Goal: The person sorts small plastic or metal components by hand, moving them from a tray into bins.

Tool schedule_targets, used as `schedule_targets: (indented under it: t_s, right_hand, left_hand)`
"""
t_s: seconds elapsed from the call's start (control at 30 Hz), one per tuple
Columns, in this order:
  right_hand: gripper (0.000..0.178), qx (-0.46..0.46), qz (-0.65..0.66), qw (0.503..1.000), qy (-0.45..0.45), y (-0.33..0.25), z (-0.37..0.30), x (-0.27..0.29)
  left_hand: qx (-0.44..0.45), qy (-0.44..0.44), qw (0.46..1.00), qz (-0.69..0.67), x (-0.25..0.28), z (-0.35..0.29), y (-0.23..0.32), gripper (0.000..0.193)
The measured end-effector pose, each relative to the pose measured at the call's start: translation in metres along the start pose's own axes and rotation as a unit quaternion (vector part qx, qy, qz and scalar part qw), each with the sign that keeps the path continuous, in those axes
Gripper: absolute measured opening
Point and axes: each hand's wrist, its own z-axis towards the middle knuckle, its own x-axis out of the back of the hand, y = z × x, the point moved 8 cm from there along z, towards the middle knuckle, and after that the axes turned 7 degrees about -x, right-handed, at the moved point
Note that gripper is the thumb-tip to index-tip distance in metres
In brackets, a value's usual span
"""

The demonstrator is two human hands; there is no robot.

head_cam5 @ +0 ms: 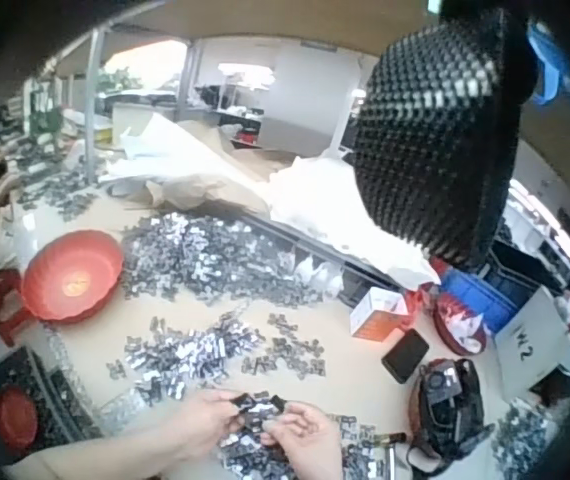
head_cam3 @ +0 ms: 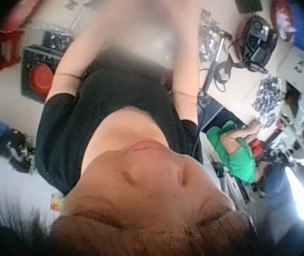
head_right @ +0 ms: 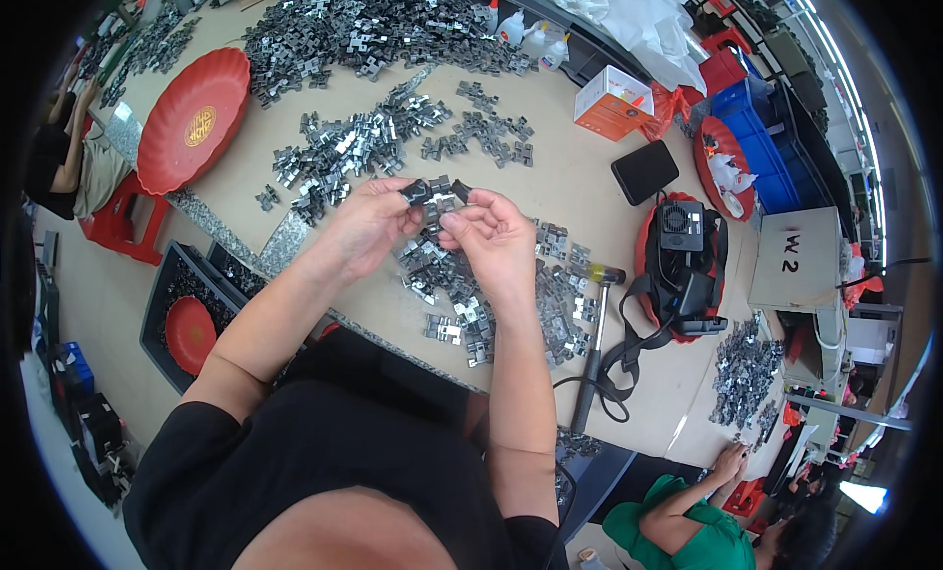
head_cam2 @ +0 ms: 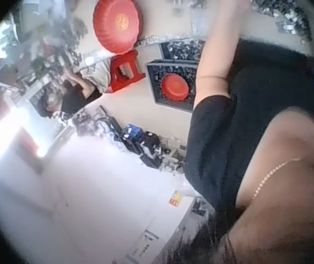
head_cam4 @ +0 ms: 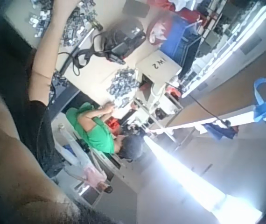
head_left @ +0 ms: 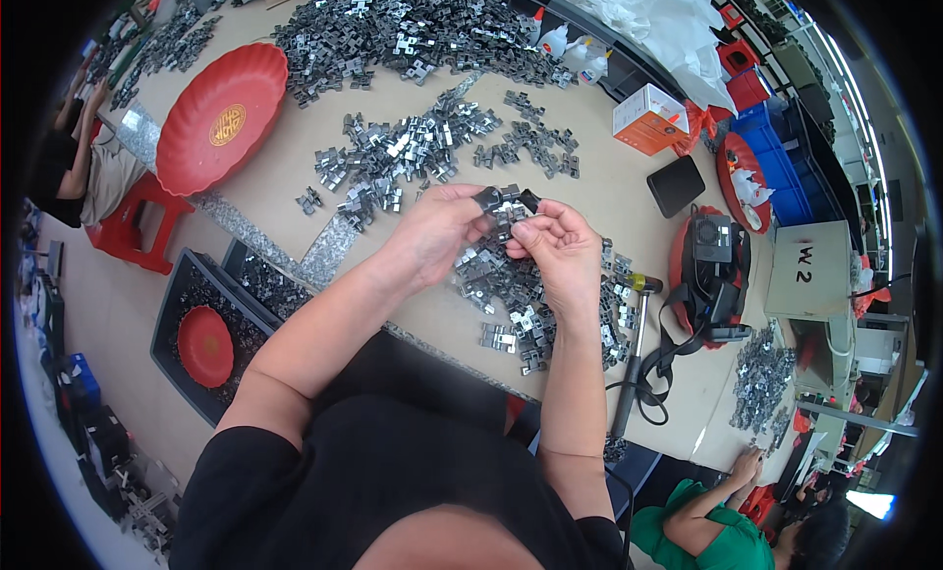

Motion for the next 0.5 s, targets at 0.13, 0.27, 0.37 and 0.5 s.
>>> schedule_targets:
  t_s: [0.13,0.27,0.37,0.5]
  right_hand:
    - [0.027,0.0,-0.009,1.0,0.018,-0.0009,-0.0008,0.0026]
    - [0.022,-0.037,-0.013,0.999,0.026,0.0048,0.0001,0.0036]
    - [0.017,-0.046,-0.015,0.999,0.019,0.0043,0.0,0.0014]
    - [0.014,-0.072,-0.017,0.997,0.0,0.0078,0.0001,0.002]
  left_hand:
    - [-0.004,-0.024,0.999,0.025,-0.0014,-0.0017,-0.0019,0.014]
    - [-0.022,-0.031,0.998,0.056,0.0003,-0.0015,-0.001,0.016]
    - [-0.025,-0.043,0.995,0.091,0.0001,-0.0016,0.0011,0.016]
    - [-0.021,-0.056,0.993,0.102,-0.0031,-0.0027,0.0018,0.015]
